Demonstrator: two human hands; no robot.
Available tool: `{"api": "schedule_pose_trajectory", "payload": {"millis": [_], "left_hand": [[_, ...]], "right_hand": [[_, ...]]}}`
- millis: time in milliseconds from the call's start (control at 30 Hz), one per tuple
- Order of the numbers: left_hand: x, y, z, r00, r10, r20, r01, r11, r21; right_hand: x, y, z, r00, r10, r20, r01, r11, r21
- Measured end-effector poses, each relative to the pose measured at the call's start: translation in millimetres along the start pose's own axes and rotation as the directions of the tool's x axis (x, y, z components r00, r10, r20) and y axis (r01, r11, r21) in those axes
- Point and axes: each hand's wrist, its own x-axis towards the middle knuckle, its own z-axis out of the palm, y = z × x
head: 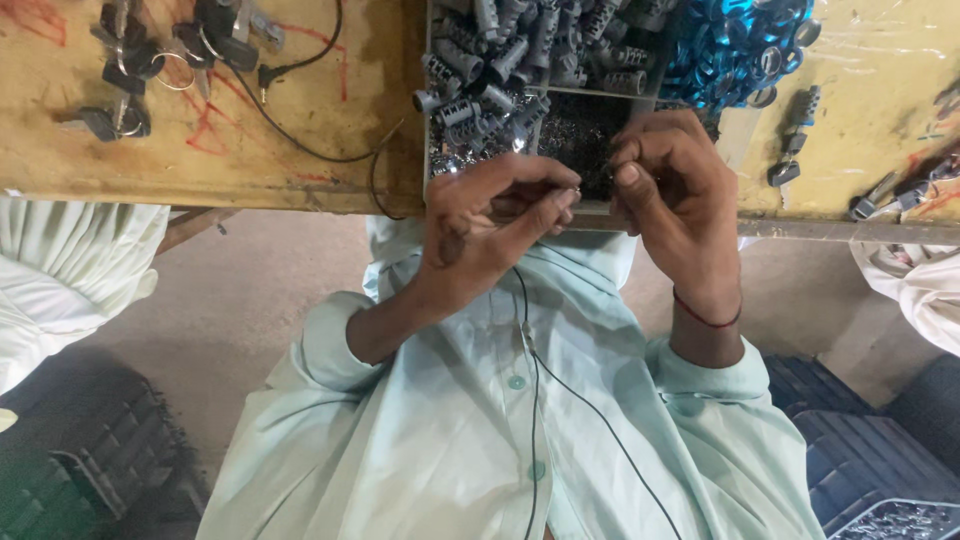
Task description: The person sits at a workbench assembling small padlock components. They pick gray cylindrical lock bodies and blue caps from a compartment tray, fit the parts together by hand, and place finished assemblies back into the tray compartments, repeating the cycle.
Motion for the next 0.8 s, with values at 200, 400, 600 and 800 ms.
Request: {"api": "schedule_pose_trajectory", "payload": {"millis": [200,400,600,800], "left_hand": [[3,-9,12,0.997,-0.069,0.017,0.070,0.988,-0.139],[5,-8,11,0.999,0.018,-0.030,-0.018,1.000,0.021],[4,-12,16,0.999,-0.024,0.026,0.029,0.971,-0.235],[5,-13,16,0.991,0.133,-0.026,-0.135,0.987,-0.082]], "right_hand": [[-4,2,0,1.000,-0.022,-0.008,0.022,1.000,-0.005],[-5,-1,3,1.000,0.017,0.006,-0.018,0.996,0.085],[-4,-5,11,0.992,0.095,0.077,-0.109,0.974,0.200],[-5,-6,17,0.987,0.150,0.056,-0.159,0.961,0.228]]}}
